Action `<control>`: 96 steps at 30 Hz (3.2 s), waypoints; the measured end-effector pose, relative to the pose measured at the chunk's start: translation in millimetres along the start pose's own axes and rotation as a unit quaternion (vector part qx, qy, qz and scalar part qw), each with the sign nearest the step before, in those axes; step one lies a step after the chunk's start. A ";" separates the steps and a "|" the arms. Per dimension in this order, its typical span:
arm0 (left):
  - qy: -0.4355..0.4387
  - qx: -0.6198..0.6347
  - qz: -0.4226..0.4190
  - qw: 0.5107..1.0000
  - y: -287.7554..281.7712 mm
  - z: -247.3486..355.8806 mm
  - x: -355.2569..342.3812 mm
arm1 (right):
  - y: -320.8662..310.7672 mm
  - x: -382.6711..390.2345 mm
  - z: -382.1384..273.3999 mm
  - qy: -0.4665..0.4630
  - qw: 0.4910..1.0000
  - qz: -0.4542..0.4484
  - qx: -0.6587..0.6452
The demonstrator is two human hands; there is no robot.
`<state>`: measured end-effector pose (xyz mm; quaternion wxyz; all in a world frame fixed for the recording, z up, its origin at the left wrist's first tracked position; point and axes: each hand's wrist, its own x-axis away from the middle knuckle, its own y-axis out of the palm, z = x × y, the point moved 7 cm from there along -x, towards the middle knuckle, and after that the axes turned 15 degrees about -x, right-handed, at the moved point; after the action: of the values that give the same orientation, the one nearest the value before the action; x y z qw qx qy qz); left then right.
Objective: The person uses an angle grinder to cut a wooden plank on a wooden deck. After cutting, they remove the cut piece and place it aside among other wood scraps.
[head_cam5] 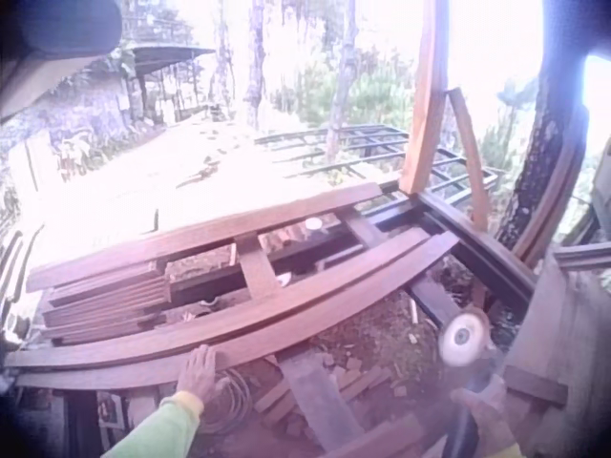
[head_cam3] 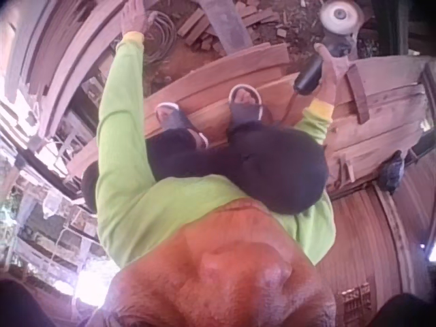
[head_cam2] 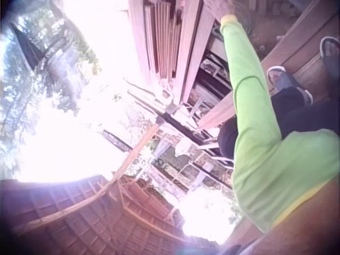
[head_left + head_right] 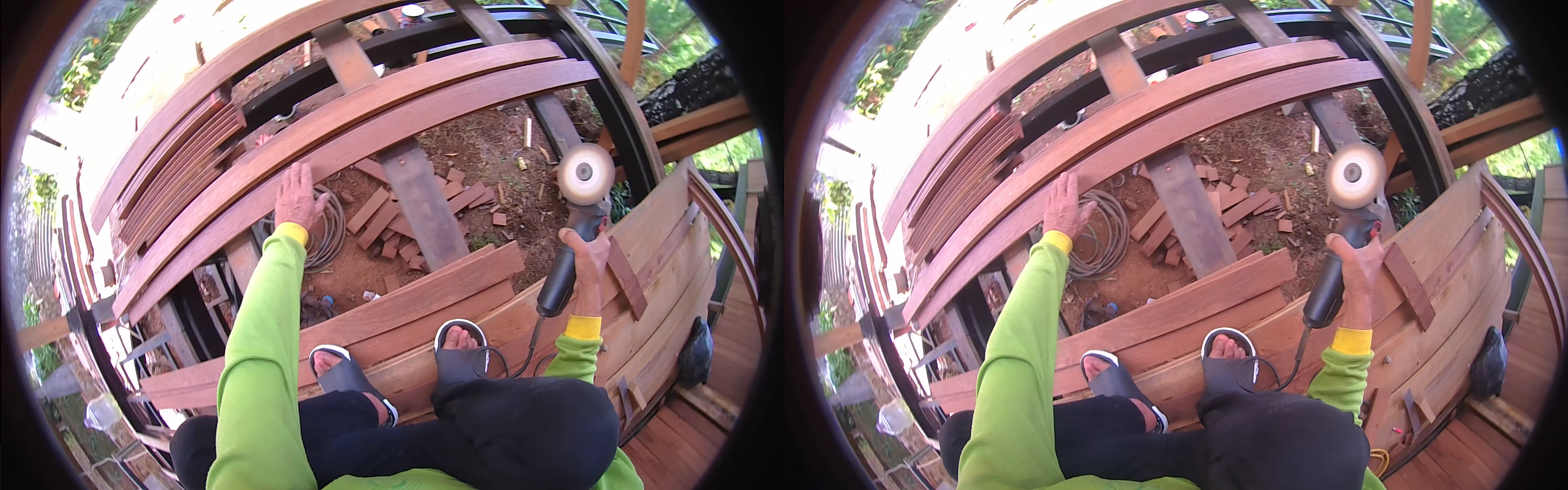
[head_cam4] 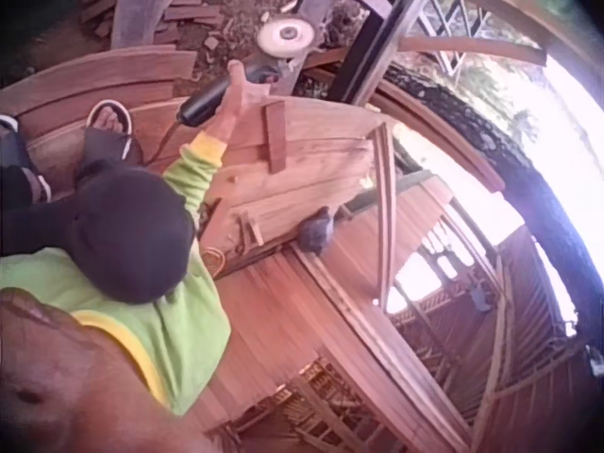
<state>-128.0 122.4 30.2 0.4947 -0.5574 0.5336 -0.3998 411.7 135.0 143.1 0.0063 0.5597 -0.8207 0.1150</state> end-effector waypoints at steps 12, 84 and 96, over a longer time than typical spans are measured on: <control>0.035 -0.125 -0.105 0.986 9.8 5.5 -53.4 | -18.4 1.1 8.2 0.009 0.998 0.039 0.042; 0.191 -0.051 -0.268 0.943 3.2 55.7 119.9 | -8.9 2.0 3.5 -0.003 0.998 -0.026 0.052; 0.139 -0.132 -0.314 0.930 10.0 26.0 128.1 | 4.5 8.3 9.5 0.011 0.998 -0.039 0.052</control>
<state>-90.5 -0.6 5.0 0.1863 -0.6956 0.4429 -0.5342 405.6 127.1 134.2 -0.0092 0.5898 -0.7909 0.1631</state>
